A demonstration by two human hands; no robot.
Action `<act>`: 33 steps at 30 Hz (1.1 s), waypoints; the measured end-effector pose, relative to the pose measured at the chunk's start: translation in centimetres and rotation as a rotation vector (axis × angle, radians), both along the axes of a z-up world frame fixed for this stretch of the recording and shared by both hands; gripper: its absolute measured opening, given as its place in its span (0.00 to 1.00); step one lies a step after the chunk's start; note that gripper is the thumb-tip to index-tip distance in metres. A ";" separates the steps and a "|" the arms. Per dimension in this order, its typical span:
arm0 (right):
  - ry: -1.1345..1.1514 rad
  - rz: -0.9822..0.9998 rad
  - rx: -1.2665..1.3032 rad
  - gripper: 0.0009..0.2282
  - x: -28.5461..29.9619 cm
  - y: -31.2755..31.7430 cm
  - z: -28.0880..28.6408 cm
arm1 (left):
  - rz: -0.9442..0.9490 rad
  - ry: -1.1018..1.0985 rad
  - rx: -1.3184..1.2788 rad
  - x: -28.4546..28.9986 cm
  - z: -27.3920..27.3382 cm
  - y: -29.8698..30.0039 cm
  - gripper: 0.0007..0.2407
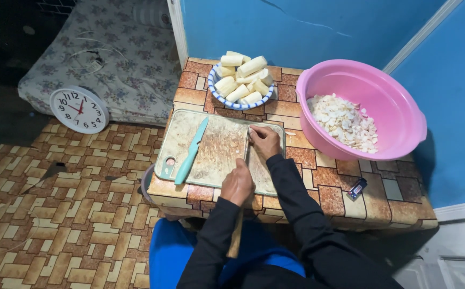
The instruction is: Chopping peeled root vegetables into small cubes on a wooden cutting board and placing them in a bowl.
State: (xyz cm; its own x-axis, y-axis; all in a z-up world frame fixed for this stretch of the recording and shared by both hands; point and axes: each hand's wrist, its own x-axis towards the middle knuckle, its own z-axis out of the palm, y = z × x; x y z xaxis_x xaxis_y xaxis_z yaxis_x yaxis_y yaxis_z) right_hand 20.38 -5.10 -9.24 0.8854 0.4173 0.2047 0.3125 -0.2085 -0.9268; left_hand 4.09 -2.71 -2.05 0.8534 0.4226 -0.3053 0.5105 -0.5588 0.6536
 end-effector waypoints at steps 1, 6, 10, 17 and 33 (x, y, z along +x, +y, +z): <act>0.001 0.003 -0.003 0.10 0.0 0.0 0.1 | 0.003 0.001 -0.003 0.0 0.0 -0.2 0.09; 0.002 0.021 0.051 0.09 -0.6 0.6 0.4 | 0.012 -0.004 0.093 0.4 -1.4 -0.5 0.08; -0.036 0.010 0.044 0.09 -0.3 1.1 0.1 | 0.026 -0.029 0.029 0.6 -2.0 0.6 0.08; 0.014 -0.045 0.044 0.08 -1.7 0.8 1.3 | 0.011 -0.041 0.015 -0.3 -0.8 -0.2 0.08; -0.119 -0.066 0.028 0.07 1.8 0.6 -3.1 | 0.023 -0.091 0.127 3.5 -3.4 -0.3 0.08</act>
State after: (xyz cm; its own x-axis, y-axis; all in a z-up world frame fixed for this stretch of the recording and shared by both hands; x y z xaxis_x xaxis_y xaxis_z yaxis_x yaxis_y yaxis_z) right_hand 22.13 -4.47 -12.39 0.8793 0.3520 0.3208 0.4073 -0.2070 -0.8895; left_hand 7.58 -3.00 -5.48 0.8649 0.4723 -0.1700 0.4659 -0.6292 0.6222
